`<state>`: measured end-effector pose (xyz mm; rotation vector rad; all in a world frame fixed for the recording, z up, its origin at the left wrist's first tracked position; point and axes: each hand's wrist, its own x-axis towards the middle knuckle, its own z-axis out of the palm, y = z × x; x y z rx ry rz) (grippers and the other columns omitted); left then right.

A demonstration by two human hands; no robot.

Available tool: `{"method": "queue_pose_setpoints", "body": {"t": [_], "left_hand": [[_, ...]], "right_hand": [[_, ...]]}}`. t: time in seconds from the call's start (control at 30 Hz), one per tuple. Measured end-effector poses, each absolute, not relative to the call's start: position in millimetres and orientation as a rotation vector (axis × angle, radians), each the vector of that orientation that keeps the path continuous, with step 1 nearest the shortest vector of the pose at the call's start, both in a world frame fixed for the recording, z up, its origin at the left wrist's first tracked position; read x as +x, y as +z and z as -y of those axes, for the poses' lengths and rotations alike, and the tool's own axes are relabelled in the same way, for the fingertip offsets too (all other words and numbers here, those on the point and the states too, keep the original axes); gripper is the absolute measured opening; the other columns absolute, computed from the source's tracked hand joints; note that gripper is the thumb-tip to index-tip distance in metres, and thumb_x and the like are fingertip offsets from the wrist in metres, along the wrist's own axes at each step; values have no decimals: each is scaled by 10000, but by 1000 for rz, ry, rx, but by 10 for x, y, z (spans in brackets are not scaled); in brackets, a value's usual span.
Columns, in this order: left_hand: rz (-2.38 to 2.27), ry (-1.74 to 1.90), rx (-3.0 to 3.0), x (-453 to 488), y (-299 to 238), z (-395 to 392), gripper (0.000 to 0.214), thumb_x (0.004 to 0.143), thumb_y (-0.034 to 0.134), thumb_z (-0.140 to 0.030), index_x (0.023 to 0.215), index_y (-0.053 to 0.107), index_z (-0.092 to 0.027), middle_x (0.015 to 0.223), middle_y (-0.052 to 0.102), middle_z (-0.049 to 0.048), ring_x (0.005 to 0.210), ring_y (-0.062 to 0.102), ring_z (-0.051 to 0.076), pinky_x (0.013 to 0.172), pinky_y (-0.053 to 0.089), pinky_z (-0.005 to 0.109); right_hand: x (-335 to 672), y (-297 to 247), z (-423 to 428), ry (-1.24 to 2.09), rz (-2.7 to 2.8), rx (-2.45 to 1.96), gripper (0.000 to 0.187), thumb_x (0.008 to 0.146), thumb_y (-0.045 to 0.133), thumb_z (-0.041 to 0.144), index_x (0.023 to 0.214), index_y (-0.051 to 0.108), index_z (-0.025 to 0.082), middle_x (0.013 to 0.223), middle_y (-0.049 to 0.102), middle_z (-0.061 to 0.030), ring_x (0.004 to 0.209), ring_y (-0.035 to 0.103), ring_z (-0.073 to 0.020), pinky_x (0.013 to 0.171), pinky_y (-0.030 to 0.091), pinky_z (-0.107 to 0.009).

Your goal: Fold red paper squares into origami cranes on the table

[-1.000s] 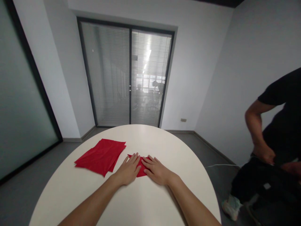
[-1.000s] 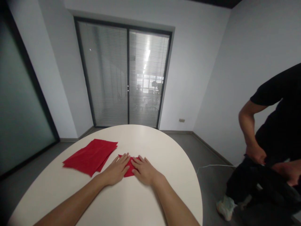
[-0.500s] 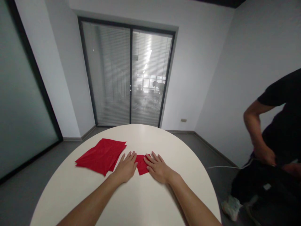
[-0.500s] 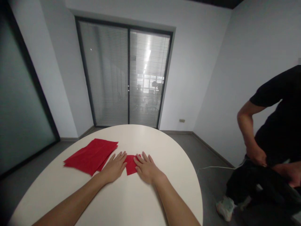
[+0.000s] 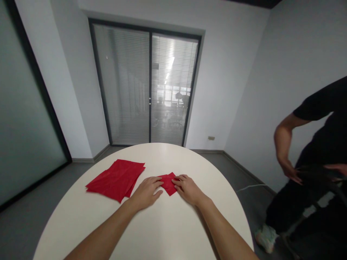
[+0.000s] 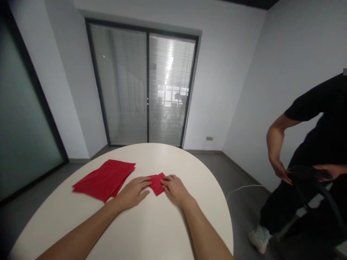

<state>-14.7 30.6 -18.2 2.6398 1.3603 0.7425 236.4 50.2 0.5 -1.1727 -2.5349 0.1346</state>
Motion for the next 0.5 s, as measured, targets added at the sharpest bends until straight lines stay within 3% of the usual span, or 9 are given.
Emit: {"method": "queue_pose_setpoints", "body": {"t": [0.13, 0.3, 0.5], "left_hand": [[-1273, 769, 2658, -104, -147, -283, 328, 904, 592, -298, 1220, 657, -236, 1315, 641, 68, 1213, 565, 246, 1070, 420, 417], [-1325, 749, 2623, -117, -135, -289, 285, 906, 579, -281, 1163, 687, -225, 1224, 692, 75, 1146, 608, 255, 1032, 442, 426], [-1269, 745, 2649, -179, -122, -284, 316, 869, 594, -281, 1164, 687, -219, 1242, 679, 87, 1160, 598, 261, 1049, 432, 422]], "right_hand": [[2326, 32, -467, 233, 2513, -1028, 347, 968, 488, 300, 1245, 680, 217, 1204, 683, -113, 1138, 574, -257, 1019, 416, -405], [2316, 70, -418, 359, 2519, -973, 454, 834, 691, 409, 1247, 683, 219, 1272, 645, -132, 1167, 571, -291, 1015, 436, -397], [2311, 69, -460, 397, 2502, -919, 309, 882, 652, 343, 1170, 719, 256, 1152, 718, -79, 1093, 628, -261, 971, 467, -367]]}}
